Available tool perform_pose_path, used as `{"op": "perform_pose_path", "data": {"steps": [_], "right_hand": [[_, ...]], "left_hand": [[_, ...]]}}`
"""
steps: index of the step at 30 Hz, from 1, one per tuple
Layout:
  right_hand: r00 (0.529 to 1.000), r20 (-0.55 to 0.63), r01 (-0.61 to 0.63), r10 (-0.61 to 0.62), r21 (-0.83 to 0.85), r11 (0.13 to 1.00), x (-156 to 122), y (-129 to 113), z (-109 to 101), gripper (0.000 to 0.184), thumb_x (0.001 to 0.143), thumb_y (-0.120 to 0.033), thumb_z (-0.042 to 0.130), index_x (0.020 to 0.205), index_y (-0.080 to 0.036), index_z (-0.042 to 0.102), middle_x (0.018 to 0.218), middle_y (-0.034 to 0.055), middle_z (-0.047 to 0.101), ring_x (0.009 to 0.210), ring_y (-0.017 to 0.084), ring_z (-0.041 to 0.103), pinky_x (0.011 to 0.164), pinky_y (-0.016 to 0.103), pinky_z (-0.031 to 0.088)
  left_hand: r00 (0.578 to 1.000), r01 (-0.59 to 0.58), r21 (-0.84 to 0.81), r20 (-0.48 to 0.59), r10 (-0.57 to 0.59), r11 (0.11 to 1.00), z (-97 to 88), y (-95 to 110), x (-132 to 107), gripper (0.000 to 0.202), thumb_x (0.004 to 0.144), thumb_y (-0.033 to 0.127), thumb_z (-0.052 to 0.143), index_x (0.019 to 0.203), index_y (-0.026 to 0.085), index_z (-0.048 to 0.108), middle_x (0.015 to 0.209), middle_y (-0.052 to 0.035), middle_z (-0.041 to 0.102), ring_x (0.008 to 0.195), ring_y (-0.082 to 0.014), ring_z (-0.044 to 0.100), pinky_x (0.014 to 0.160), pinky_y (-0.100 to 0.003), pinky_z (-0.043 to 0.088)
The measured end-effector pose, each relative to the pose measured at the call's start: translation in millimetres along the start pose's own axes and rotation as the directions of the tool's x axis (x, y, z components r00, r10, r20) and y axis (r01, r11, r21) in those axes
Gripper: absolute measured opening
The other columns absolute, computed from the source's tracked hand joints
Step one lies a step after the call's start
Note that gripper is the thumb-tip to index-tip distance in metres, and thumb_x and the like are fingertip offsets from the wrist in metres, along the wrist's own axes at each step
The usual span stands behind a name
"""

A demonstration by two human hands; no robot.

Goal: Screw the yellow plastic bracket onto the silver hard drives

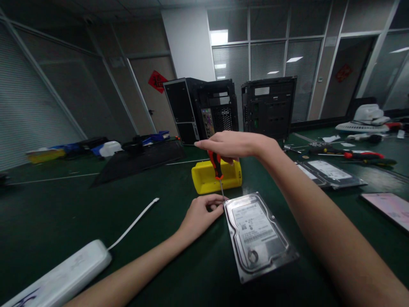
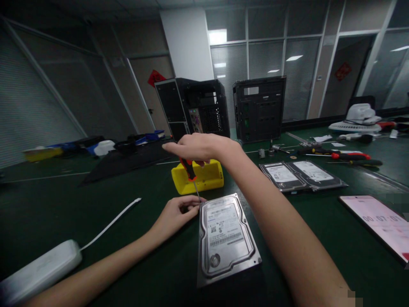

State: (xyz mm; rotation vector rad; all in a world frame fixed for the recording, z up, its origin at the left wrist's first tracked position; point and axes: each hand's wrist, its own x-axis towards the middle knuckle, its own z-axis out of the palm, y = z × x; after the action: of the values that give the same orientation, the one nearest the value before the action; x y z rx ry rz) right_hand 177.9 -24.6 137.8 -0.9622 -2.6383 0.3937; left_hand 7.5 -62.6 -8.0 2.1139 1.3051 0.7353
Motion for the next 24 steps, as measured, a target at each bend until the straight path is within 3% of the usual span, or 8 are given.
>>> {"op": "perform_pose_path", "data": {"steps": [5,8,17,24], "right_hand": [[1.0,0.014,0.028,-0.027,-0.035,0.999,-2,-5,-2,0.036,0.087,-0.029,0.024,0.071,-0.011,0.05,0.064,0.0077,0.058,0.048,0.011,0.05,0.045,0.022,0.039],[0.997,0.019,0.076,-0.076,-0.016,0.997,-2,-8,-3,0.03,0.086,-0.025,0.026,0.073,-0.011,0.049,0.071,0.0088,0.058,0.05,0.01,0.051,0.045,0.02,0.04],[0.99,0.045,0.129,-0.132,0.07,0.989,-2,1,-4,0.03,0.088,-0.024,0.027,0.081,-0.011,0.053,0.066,0.0053,0.057,0.048,0.008,0.05,0.046,0.018,0.042],[0.995,0.059,0.077,-0.085,0.135,0.988,1,2,-2,0.04,0.089,-0.039,0.031,0.078,-0.01,0.057,0.063,0.0052,0.059,0.044,0.007,0.05,0.046,0.019,0.043]], "left_hand": [[1.0,-0.01,0.005,0.0,0.01,1.0,-0.9,1,-1,0.03,0.079,0.033,0.05,0.098,0.016,0.065,0.088,-0.0043,0.069,0.077,-0.0185,0.061,0.066,-0.025,0.045],[1.0,-0.012,-0.001,0.004,0.012,1.0,-1.1,1,-1,0.03,0.079,0.033,0.05,0.098,0.016,0.065,0.089,-0.0047,0.068,0.079,-0.0187,0.061,0.068,-0.025,0.045],[1.0,0.003,0.016,0.012,-0.003,1.0,-1.4,4,-1,0.029,0.08,0.031,0.049,0.099,0.015,0.065,0.087,-0.0046,0.068,0.077,-0.0181,0.06,0.066,-0.025,0.044],[1.0,-0.004,0.009,0.011,0.004,1.0,-1.1,1,0,0.028,0.08,0.031,0.049,0.099,0.015,0.064,0.088,-0.0041,0.068,0.077,-0.0179,0.061,0.067,-0.025,0.044]]}}
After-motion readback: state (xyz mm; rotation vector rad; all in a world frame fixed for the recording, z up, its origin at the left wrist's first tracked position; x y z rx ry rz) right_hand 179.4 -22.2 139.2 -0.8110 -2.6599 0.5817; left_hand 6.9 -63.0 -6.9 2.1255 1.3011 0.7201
